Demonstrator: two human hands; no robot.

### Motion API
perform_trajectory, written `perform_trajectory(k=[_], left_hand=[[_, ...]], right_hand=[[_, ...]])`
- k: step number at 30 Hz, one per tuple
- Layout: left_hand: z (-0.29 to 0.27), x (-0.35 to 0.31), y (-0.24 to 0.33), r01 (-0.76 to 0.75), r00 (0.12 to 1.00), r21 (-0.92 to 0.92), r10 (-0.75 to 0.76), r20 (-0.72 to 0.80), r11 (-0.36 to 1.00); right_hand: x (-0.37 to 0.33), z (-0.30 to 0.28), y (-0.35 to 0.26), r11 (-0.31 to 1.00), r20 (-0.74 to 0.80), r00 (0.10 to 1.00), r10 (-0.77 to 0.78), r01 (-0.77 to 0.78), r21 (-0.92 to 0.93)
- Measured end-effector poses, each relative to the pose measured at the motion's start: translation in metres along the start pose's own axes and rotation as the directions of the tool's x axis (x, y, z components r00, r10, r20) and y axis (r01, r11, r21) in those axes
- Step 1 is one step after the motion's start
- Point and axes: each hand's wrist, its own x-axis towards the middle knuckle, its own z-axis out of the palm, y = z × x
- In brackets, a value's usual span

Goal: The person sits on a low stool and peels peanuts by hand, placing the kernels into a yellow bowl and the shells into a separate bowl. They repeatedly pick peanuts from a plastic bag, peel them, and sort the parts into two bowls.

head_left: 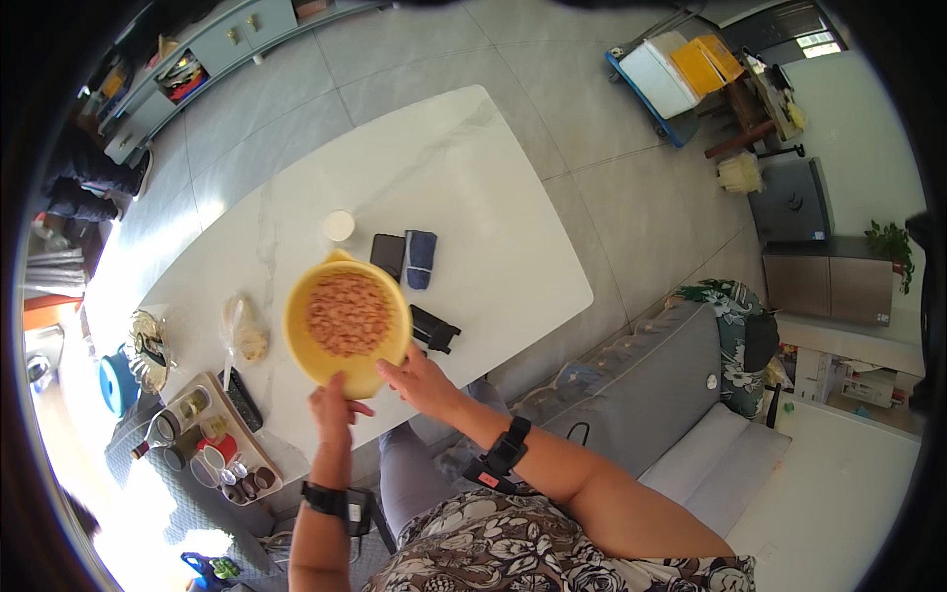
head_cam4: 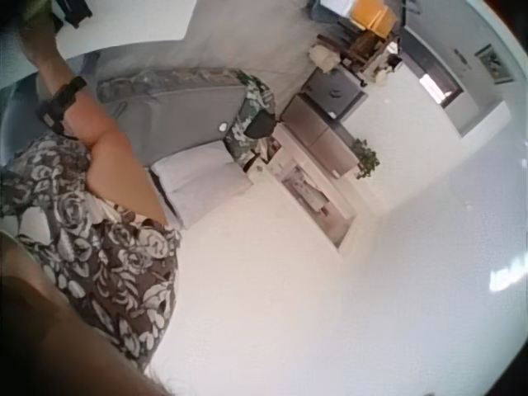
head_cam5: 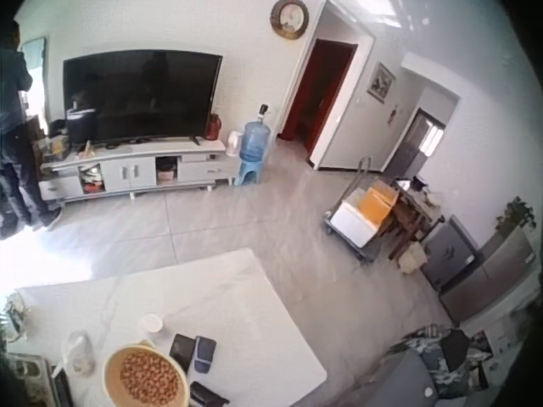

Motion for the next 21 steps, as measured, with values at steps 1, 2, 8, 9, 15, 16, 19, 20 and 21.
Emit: perform_trajectory(k=[1,2,8,9,15,16,19,20,21], left_hand=[[0.032,-0.010,-0.008,0.003,1.000,0.017,-0.003,0.007,1.000],[0.060,-0.018,-0.015,0.007,0.998,-0.036,-0.005,0.062,0.999],[0.191,-0.033,-0.056,0.116,0.965,0.068,-0.129,0.227,0.991],[0.204,-0.034,-0.061,0.098,0.947,0.079,-0.118,0.299,0.992],[0.225,-0.044,-0.086,-0.073,0.930,0.162,0.009,0.368,0.984],[0.218,-0.045,-0.089,-0.054,0.940,0.188,-0.014,0.341,0.981],[0.170,-0.046,-0.099,-0.006,0.961,0.207,-0.052,0.272,0.978],[0.155,-0.048,-0.105,0.002,0.970,0.210,-0.052,0.236,0.978],[0.138,-0.051,-0.110,0.010,0.979,0.197,-0.050,0.200,0.980]], right_hand=[[0.002,-0.015,0.004,0.995,-0.142,0.985,0.094,-0.096,-0.004],[0.002,-0.035,0.010,0.991,-0.249,0.960,0.131,-0.129,0.025],[-0.011,-0.162,0.067,0.980,-0.471,0.870,0.144,-0.059,0.190],[-0.013,-0.183,0.079,0.975,-0.449,0.873,0.189,-0.113,0.191],[0.040,-0.262,0.135,0.992,-0.685,0.718,0.126,-0.079,0.100],[0.049,-0.273,0.138,0.992,-0.693,0.709,0.126,-0.080,0.099],[0.064,-0.298,0.142,0.972,-0.673,0.701,0.236,-0.173,0.161],[0.063,-0.308,0.144,0.973,-0.624,0.750,0.221,-0.120,0.199],[0.067,-0.315,0.147,0.973,-0.592,0.774,0.226,-0.151,0.175]])
